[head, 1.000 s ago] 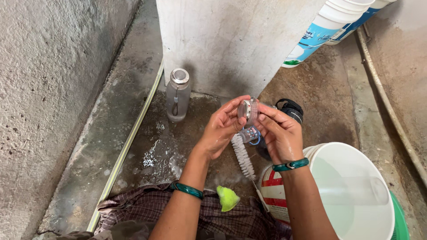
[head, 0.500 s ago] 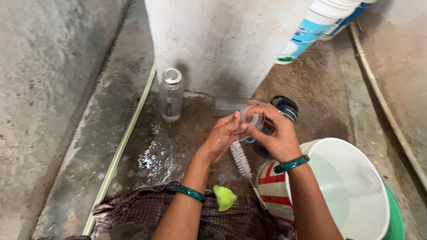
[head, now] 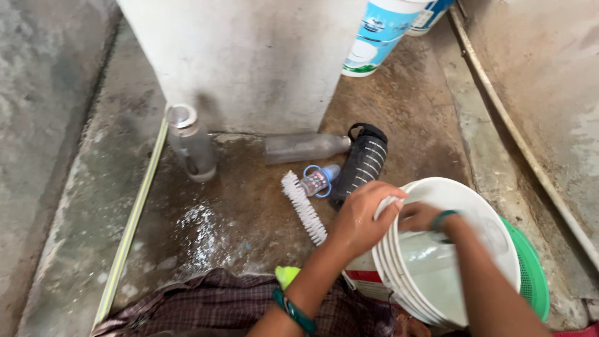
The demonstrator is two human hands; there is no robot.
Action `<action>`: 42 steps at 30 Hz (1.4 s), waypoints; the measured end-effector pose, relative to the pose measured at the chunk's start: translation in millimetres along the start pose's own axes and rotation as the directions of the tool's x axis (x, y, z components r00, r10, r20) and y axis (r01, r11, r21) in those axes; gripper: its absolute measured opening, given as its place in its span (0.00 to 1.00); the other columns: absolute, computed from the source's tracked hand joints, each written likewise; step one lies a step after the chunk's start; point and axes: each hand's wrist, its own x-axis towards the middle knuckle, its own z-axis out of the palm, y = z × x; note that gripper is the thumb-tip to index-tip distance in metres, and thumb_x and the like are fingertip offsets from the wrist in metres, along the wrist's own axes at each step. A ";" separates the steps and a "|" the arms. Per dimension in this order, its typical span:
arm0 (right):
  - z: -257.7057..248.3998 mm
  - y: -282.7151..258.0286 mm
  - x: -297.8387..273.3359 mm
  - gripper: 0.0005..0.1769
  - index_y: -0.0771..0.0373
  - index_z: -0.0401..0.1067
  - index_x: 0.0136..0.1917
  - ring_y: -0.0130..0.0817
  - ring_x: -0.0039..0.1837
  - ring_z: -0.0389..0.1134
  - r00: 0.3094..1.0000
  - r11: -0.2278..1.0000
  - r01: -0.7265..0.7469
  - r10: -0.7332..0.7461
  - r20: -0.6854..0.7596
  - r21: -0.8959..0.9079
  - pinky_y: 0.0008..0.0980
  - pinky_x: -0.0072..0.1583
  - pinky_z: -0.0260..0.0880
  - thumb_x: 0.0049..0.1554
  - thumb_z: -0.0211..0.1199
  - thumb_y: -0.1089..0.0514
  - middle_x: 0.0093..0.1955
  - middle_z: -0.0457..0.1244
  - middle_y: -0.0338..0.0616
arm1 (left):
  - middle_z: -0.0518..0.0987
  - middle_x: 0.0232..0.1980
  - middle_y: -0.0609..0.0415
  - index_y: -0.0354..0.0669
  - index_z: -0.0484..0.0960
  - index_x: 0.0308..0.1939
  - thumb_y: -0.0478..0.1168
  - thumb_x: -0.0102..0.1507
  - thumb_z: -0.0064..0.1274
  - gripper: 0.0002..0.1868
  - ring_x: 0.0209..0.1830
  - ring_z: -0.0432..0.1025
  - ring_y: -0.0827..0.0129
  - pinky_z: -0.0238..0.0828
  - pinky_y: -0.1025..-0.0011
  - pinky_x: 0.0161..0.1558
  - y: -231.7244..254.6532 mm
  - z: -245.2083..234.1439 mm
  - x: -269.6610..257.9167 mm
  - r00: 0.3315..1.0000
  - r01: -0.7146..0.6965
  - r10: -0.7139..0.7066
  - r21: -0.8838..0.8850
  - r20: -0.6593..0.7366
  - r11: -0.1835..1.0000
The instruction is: The person scrubs the inside of a clear plastic baby bottle with a long-handled brush, rinses it under running water, and scrubs the bottle cap with a green sponge. The person then rinses the bottle again and places it aside.
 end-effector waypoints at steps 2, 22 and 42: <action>21.7 10.5 45.8 0.28 0.59 0.77 0.58 0.33 0.55 0.71 0.998 0.974 -0.037 0.046 0.038 -0.224 0.37 0.58 0.75 0.47 0.73 0.46 0.54 0.70 0.40 | 0.80 0.53 0.44 0.41 0.82 0.48 0.37 0.65 0.52 0.09 0.55 0.76 0.51 0.72 0.60 0.59 1.0 12.4 -4.7 1.000 0.012 -0.012 0.001 0.025 1.000; 31.0 -54.4 -165.9 0.59 0.47 0.58 0.76 0.46 0.71 0.62 0.996 -0.008 0.049 0.073 0.048 -0.999 0.49 0.71 0.59 0.38 0.83 0.35 0.70 0.61 0.43 | 0.83 0.52 0.53 0.48 0.85 0.53 0.37 0.68 0.44 0.15 0.54 0.78 0.58 0.70 0.59 0.50 -24.1 146.7 -25.8 0.558 -0.257 -0.602 0.809 0.570 0.528; -20.6 -12.2 -232.9 0.50 0.63 0.53 0.74 0.47 0.73 0.60 0.624 0.686 0.724 -0.614 -0.484 0.063 0.46 0.71 0.62 0.46 0.74 0.48 0.72 0.58 0.56 | 0.79 0.56 0.49 0.45 0.76 0.59 0.53 0.48 0.72 0.39 0.54 0.77 0.57 0.77 0.61 0.54 102.4 116.3 102.3 1.000 0.018 -0.017 -0.044 0.018 0.999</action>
